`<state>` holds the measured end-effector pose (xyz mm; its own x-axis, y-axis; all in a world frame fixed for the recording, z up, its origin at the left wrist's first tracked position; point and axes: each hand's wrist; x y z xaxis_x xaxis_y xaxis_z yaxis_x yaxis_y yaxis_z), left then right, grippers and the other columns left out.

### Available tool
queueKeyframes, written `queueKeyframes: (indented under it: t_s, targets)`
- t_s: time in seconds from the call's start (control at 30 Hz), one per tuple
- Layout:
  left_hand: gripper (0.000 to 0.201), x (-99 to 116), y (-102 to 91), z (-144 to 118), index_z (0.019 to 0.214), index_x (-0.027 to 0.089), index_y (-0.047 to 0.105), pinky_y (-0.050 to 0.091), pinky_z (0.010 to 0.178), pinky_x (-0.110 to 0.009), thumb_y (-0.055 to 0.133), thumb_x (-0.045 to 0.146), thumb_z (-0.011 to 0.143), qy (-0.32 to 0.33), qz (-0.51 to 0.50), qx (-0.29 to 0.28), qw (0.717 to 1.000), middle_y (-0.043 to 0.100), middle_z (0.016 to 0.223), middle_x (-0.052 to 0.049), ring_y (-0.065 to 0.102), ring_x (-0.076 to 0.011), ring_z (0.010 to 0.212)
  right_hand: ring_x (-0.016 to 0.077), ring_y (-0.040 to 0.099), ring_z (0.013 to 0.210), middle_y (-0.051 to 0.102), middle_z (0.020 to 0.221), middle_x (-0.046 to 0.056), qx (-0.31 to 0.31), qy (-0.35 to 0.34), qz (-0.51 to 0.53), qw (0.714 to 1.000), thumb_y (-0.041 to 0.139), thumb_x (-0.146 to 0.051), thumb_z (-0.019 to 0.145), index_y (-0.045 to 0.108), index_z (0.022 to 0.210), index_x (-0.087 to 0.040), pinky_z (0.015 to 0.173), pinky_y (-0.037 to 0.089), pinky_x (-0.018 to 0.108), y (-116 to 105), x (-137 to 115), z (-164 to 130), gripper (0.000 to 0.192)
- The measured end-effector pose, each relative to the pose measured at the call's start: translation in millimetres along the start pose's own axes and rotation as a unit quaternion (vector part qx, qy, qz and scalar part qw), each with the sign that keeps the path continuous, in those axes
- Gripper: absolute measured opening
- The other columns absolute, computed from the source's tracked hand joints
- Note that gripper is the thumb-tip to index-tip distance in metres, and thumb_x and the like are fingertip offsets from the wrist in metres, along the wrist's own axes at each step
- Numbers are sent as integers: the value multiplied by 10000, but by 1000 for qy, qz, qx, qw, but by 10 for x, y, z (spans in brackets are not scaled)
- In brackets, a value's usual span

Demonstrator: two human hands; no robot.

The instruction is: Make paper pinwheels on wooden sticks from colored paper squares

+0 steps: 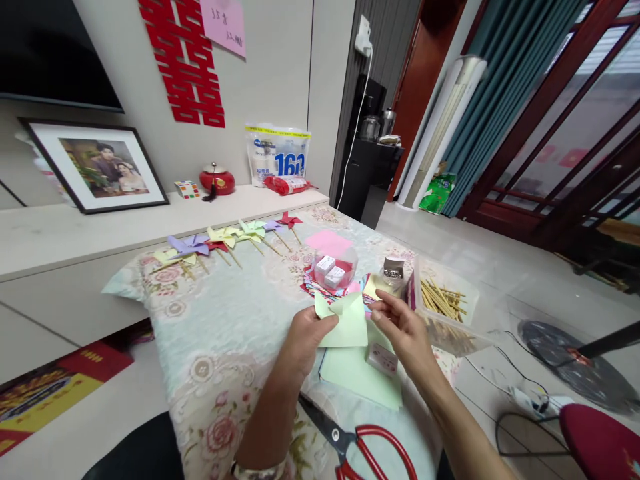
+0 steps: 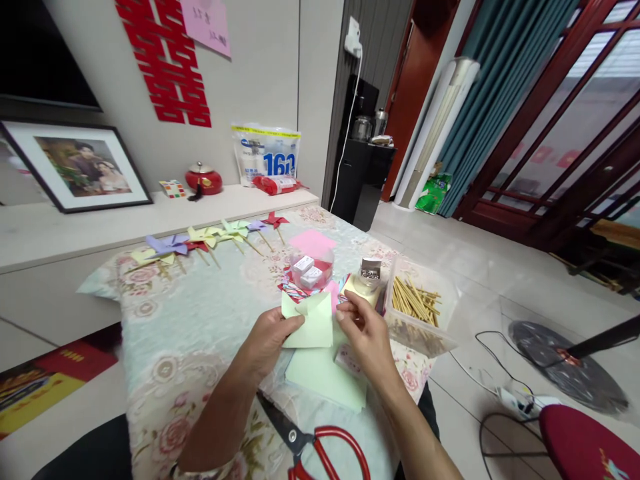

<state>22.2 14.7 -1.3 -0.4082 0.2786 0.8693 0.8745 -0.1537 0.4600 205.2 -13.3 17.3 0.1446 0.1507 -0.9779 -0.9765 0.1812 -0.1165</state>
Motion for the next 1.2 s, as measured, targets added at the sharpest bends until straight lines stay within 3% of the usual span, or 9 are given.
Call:
queueKeyframes:
  t_s: [0.17, 0.3, 0.5, 0.8, 1.2]
  targets:
    - [363, -31, 3, 15, 954, 89, 731, 514, 732, -327, 764, 249, 630, -22, 1, 6, 1000, 776, 848, -92, 696, -242, 749, 192, 621, 772, 699, 844, 43, 15, -61, -96, 993, 658, -391, 873, 694, 912, -201, 714, 485, 314, -59, -87, -66, 197]
    - [336, -29, 41, -1, 932, 95, 726, 505, 692, -311, 752, 260, 641, -24, 26, -6, 999, 761, 782, -73, 679, -223, 693, 152, 554, 661, 656, 746, 14, -43, -116, -181, 976, 625, -314, 887, 694, 818, -193, 618, 419, 268, 0, -210, -44, 155]
    - [275, -23, 92, -22, 860, 108, 703, 470, 615, -276, 740, 289, 656, -12, 85, -11, 996, 729, 725, -47, 648, -203, 658, 117, 449, 556, 507, 594, -39, -98, -75, -245, 962, 657, -309, 838, 684, 784, -183, 536, 317, 237, 128, -275, 78, 140]
    - [242, -26, 71, -33, 852, 113, 701, 459, 578, -254, 714, 259, 660, -19, 82, -15, 996, 729, 702, -36, 629, -175, 606, 100, 371, 539, 444, 562, -52, -106, 13, -141, 984, 676, -375, 739, 602, 621, -173, 514, 270, 233, 211, -166, 223, 246]
    - [306, -71, 25, -1, 910, 98, 715, 493, 611, -265, 763, 276, 666, -21, 58, -36, 997, 758, 768, -71, 663, -189, 645, 94, 383, 533, 496, 567, -45, -85, 63, -70, 992, 688, -368, 678, 616, 620, -171, 505, 278, 227, 228, -101, 218, 217]
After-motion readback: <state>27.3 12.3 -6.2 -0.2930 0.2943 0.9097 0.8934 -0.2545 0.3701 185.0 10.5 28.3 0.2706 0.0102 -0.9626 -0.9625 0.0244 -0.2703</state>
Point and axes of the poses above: each hand's wrist, its own z-axis towards the middle knuckle, its own y-axis out of the palm, x = y × z
